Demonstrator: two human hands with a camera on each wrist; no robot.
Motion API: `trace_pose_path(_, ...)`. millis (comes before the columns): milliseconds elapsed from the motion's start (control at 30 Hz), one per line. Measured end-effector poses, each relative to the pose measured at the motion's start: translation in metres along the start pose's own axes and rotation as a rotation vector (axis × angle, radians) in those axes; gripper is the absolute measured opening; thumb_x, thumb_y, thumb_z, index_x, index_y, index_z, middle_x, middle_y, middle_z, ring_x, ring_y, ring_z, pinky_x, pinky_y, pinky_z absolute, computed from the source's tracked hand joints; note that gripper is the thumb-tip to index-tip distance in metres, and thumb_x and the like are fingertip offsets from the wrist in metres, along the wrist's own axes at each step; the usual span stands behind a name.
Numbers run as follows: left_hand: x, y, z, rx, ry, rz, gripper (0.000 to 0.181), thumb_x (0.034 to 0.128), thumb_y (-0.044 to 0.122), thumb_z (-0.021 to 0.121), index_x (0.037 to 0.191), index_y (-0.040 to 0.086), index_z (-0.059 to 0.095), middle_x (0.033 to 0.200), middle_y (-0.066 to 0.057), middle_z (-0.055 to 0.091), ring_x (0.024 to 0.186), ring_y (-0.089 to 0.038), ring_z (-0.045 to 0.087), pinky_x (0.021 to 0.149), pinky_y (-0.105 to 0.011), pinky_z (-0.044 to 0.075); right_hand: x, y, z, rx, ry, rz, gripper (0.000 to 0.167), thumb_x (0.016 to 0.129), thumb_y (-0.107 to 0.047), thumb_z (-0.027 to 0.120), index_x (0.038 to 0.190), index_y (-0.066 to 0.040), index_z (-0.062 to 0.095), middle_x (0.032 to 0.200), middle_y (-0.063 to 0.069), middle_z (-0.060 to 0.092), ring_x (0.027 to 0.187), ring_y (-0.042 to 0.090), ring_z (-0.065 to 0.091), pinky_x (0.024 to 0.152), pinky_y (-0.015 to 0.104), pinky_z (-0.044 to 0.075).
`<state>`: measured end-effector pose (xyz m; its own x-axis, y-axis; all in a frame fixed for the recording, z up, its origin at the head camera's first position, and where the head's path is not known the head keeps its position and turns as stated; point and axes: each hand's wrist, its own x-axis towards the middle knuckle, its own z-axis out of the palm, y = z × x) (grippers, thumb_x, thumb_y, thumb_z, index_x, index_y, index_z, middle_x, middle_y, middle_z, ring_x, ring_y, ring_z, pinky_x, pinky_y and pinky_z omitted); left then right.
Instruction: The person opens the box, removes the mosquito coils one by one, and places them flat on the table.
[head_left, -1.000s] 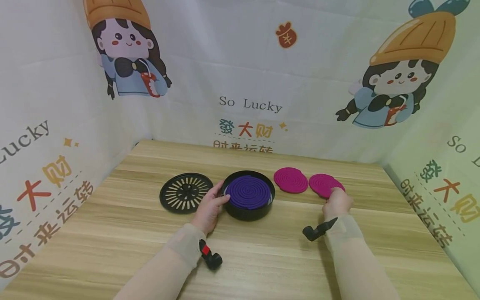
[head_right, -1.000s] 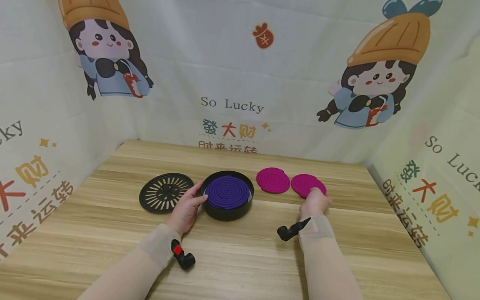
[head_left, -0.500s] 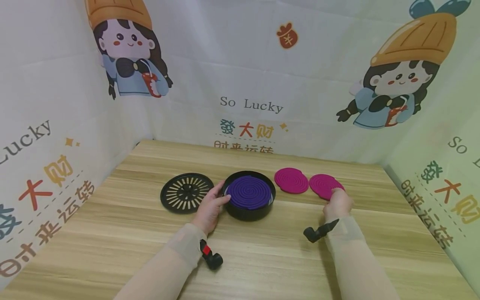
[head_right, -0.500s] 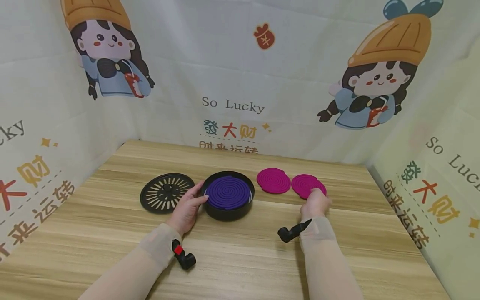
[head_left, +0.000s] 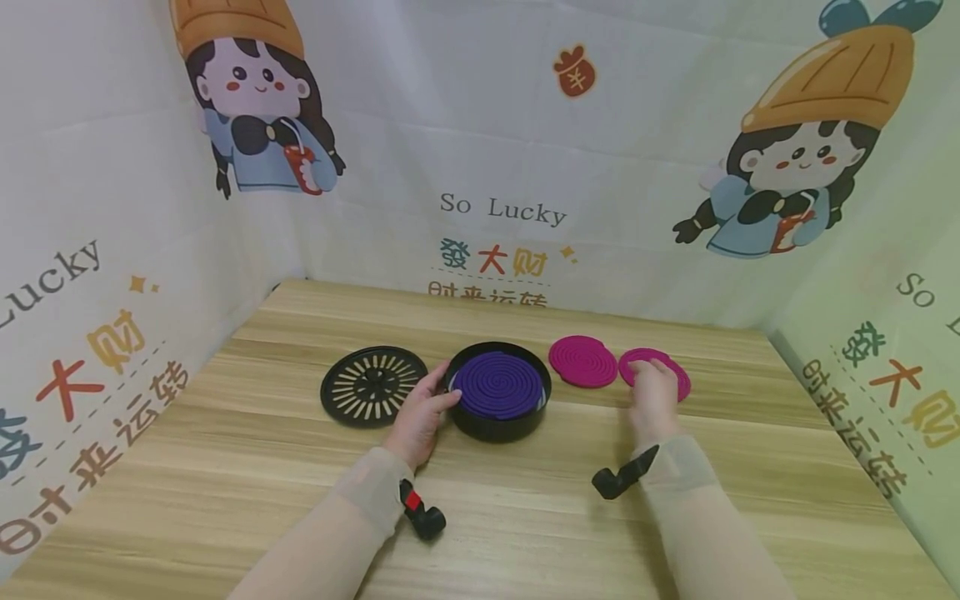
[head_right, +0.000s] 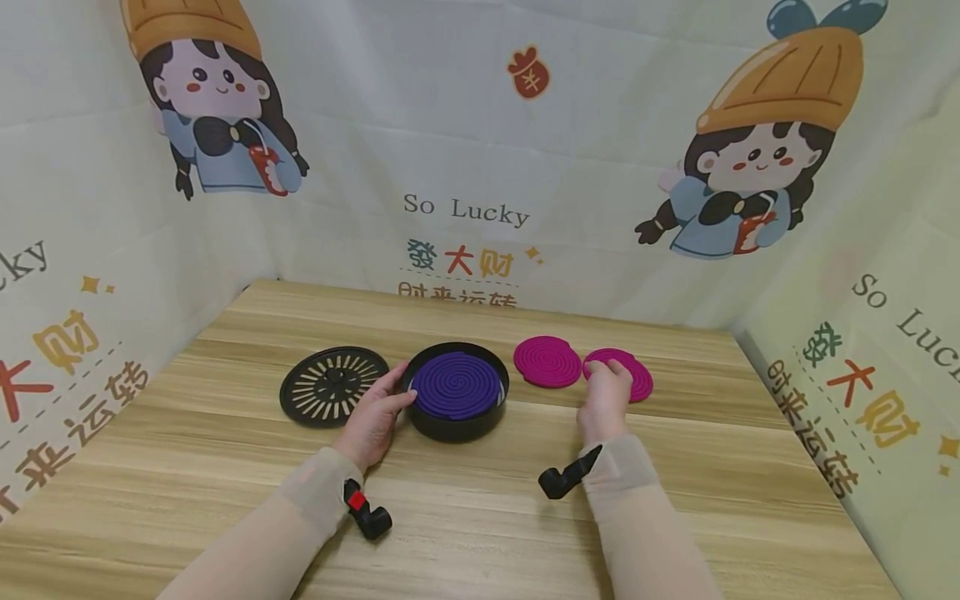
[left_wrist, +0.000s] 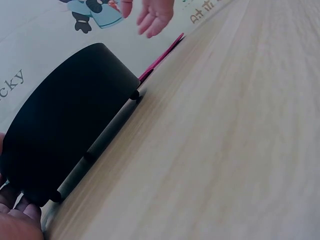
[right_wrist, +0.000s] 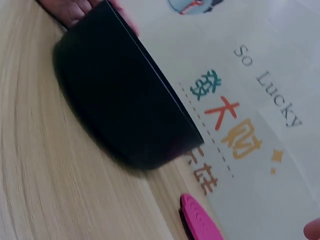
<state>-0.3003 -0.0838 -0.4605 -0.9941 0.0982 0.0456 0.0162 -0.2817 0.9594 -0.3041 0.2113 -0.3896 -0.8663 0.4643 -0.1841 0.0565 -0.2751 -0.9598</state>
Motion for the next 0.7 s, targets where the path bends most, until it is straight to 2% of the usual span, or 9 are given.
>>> trace_pose_path(100,0.0,0.0,0.0,-0.002,0.002,-0.002,0.064,0.092,-0.004,0.051,0.15,-0.004,0.023,0.157,-0.019,0.019,0.144,-0.031,0.015,0.117,-0.04,0.011,-0.006,-0.002,0.011,-0.042,-0.096,0.03,0.06,0.095,-0.005,0.044,0.149,0.003,0.019,0.145,0.017,0.034,0.103,0.017,0.048,0.089,0.023,0.04)
trace_pose_path(167,-0.001,0.0,0.0,-0.003,0.005,-0.001,0.064,0.0919,-0.004,0.051,0.15,-0.004,0.023,0.157,-0.019,0.019,0.144,-0.031,0.015,0.117,-0.04,0.011,-0.011,-0.003,0.018,-0.035,-0.171,0.047,0.059,0.097,-0.005,0.044,0.15,0.004,0.018,0.147,0.02,0.033,0.122,0.024,0.045,0.1,0.027,0.04)
trace_pose_path(267,-0.001,0.0,0.001,-0.003,0.01,0.0,0.064,0.0915,-0.004,0.052,0.15,-0.004,0.024,0.157,-0.019,0.019,0.144,-0.031,0.015,0.117,-0.04,0.012,-0.018,-0.003,0.03,-0.039,-0.268,0.061,0.057,0.098,-0.005,0.044,0.149,0.004,0.02,0.148,0.023,0.034,0.131,0.031,0.04,0.109,0.037,0.035)
trace_pose_path(333,-0.001,0.0,0.001,-0.001,0.011,0.001,0.064,0.0915,-0.004,0.051,0.15,-0.004,0.024,0.157,-0.02,0.019,0.144,-0.031,0.015,0.117,-0.04,0.012,-0.021,-0.002,0.037,-0.056,-0.322,0.056,0.056,0.098,-0.004,0.046,0.147,0.006,0.023,0.142,0.023,0.04,0.124,0.029,0.048,0.108,0.038,0.036)
trace_pose_path(400,-0.001,0.0,0.001,0.004,0.009,0.005,0.064,0.0916,-0.005,0.051,0.149,-0.005,0.023,0.156,-0.021,0.019,0.144,-0.032,0.015,0.117,-0.041,0.012,-0.023,-0.001,0.045,-0.092,-0.362,0.039,0.054,0.097,-0.003,0.046,0.145,0.007,0.025,0.132,0.021,0.048,0.109,0.021,0.057,0.105,0.038,0.04)
trace_pose_path(500,-0.001,0.0,0.001,0.005,0.01,0.005,0.064,0.0913,-0.005,0.051,0.149,-0.005,0.023,0.156,-0.021,0.019,0.144,-0.033,0.015,0.117,-0.042,0.012,-0.025,0.001,0.055,-0.159,-0.418,0.001,0.052,0.096,-0.002,0.047,0.143,0.01,0.028,0.127,0.021,0.051,0.097,0.014,0.059,0.103,0.038,0.041)
trace_pose_path(567,-0.001,0.0,0.0,0.007,0.006,0.008,0.064,0.0915,-0.005,0.051,0.149,-0.005,0.023,0.156,-0.022,0.018,0.144,-0.034,0.014,0.117,-0.042,0.011,-0.026,0.004,0.06,-0.184,-0.456,-0.023,0.052,0.096,-0.001,0.046,0.142,0.013,0.026,0.13,0.028,0.049,0.107,0.023,0.059,0.105,0.041,0.039)
trace_pose_path(633,-0.001,0.0,0.0,0.007,0.007,0.004,0.064,0.0915,-0.005,0.051,0.149,-0.005,0.023,0.157,-0.021,0.017,0.144,-0.034,0.014,0.117,-0.042,0.011,-0.027,0.006,0.065,-0.207,-0.484,-0.036,0.053,0.096,-0.002,0.045,0.143,0.013,0.025,0.137,0.032,0.042,0.121,0.033,0.051,0.108,0.043,0.036)
trace_pose_path(700,-0.001,0.0,0.0,0.007,0.004,0.003,0.064,0.0919,-0.004,0.05,0.15,-0.005,0.023,0.157,-0.021,0.017,0.144,-0.034,0.013,0.117,-0.042,0.01,-0.027,0.009,0.069,-0.221,-0.497,-0.039,0.055,0.096,-0.003,0.046,0.144,0.013,0.023,0.14,0.033,0.038,0.128,0.041,0.043,0.109,0.045,0.034)
